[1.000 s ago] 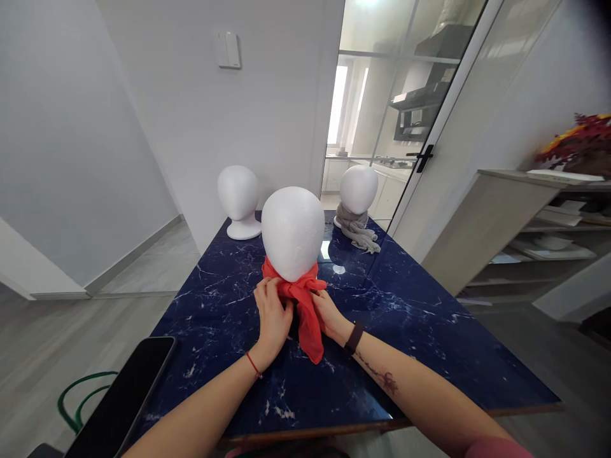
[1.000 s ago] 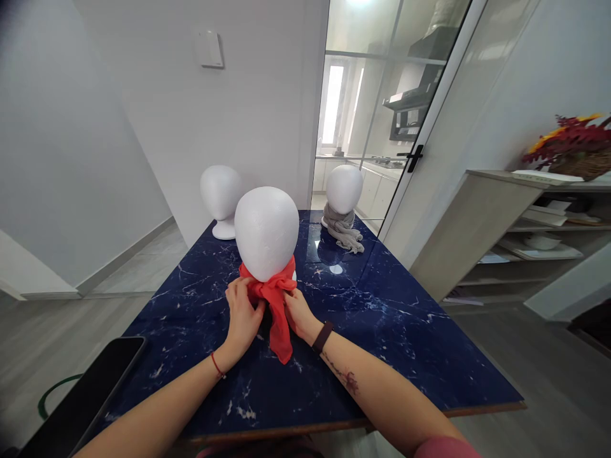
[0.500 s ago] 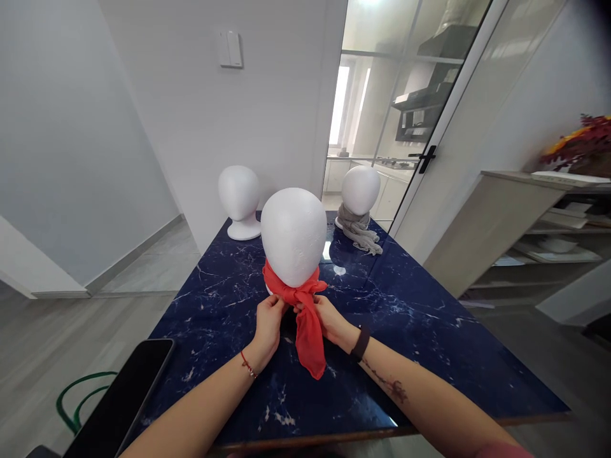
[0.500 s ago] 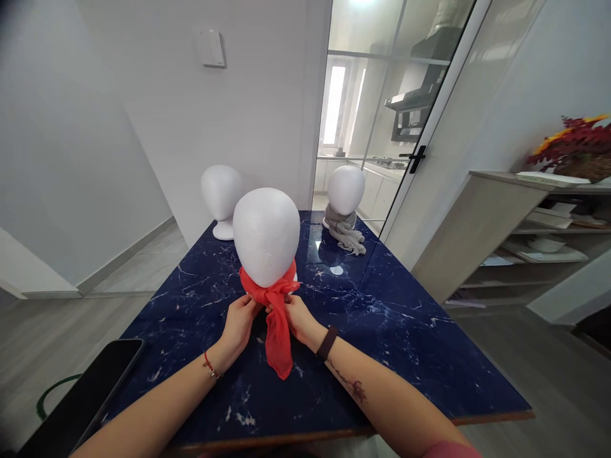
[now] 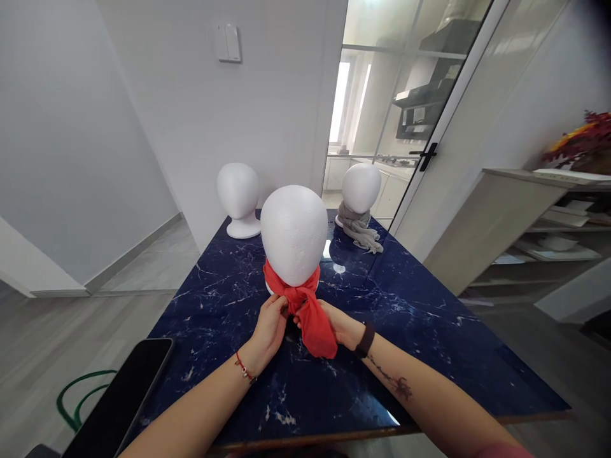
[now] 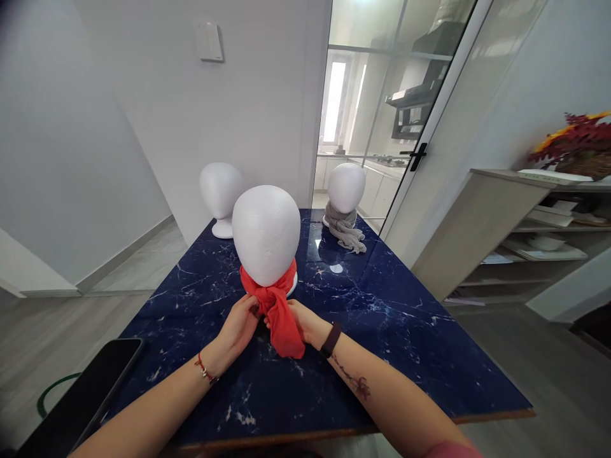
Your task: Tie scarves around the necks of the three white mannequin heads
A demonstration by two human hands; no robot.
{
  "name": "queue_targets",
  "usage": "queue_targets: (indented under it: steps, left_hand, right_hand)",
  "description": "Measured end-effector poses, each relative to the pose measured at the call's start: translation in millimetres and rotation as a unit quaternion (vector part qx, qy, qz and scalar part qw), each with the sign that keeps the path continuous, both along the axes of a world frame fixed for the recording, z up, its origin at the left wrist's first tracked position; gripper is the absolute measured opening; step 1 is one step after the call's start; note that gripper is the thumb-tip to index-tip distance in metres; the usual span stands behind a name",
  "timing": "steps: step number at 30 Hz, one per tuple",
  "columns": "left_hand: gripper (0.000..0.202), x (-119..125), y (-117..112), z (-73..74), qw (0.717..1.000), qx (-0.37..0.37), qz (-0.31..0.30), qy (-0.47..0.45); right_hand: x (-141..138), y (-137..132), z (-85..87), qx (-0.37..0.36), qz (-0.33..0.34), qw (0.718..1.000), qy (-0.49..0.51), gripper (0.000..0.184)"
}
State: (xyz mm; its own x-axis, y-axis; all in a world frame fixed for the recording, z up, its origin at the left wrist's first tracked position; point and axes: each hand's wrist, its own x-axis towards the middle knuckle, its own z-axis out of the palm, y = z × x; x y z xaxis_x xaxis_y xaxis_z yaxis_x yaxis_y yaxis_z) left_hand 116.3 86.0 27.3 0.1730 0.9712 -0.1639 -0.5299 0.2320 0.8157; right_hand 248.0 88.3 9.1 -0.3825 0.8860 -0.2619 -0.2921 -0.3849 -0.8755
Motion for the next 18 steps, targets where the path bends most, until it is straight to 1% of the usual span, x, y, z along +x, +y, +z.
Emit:
queue_targets:
  steps: [3,5,7,9,11,13,15,17,18]
  left_hand:
    - [0.009,-2.1,2.3,-1.4,1.000,-0.017,0.017,0.012]
    - [0.007,-3.9,4.3,-3.2,0.998,-0.047,0.037,0.028]
    - [0.007,-5.7,5.4,-4.8,0.995,-0.080,0.039,0.043]
    - [0.011,-6.7,5.4,-5.9,0.994,-0.095,0.030,0.054]
    - [0.010,-6.7,4.5,-6.3,0.994,-0.091,0.026,0.059]
    - [0.010,-6.0,3.5,-5.6,0.995,-0.082,0.025,0.043]
    - [0.015,-4.9,3.0,-4.0,0.996,-0.083,0.024,0.008]
    - [0.009,-4.1,3.1,-2.0,0.995,-0.095,0.025,-0.023]
    - [0.006,-3.8,3.4,-1.2,0.994,-0.102,0.027,-0.031]
  right_hand:
    - [5.5,0.1,3.3,-0.030,0.013,0.999,-0.001,0.015]
    - [11.8,2.9,9.7,-0.017,0.003,0.999,-0.048,0.015]
    - [18.7,7.2,17.9,-0.002,-0.026,0.994,-0.104,0.017]
    - [24.1,11.1,25.9,0.011,-0.066,0.990,-0.128,0.025]
    - [26.3,13.1,31.8,0.030,-0.099,0.989,-0.108,0.030]
    - [25.2,12.7,34.9,0.052,-0.108,0.989,-0.084,0.032]
    - [22.1,10.9,35.6,0.083,-0.102,0.987,-0.094,0.033]
    - [18.8,8.8,34.7,0.123,-0.099,0.980,-0.119,0.036]
    - [17.4,7.9,33.9,0.147,-0.109,0.974,-0.133,0.036]
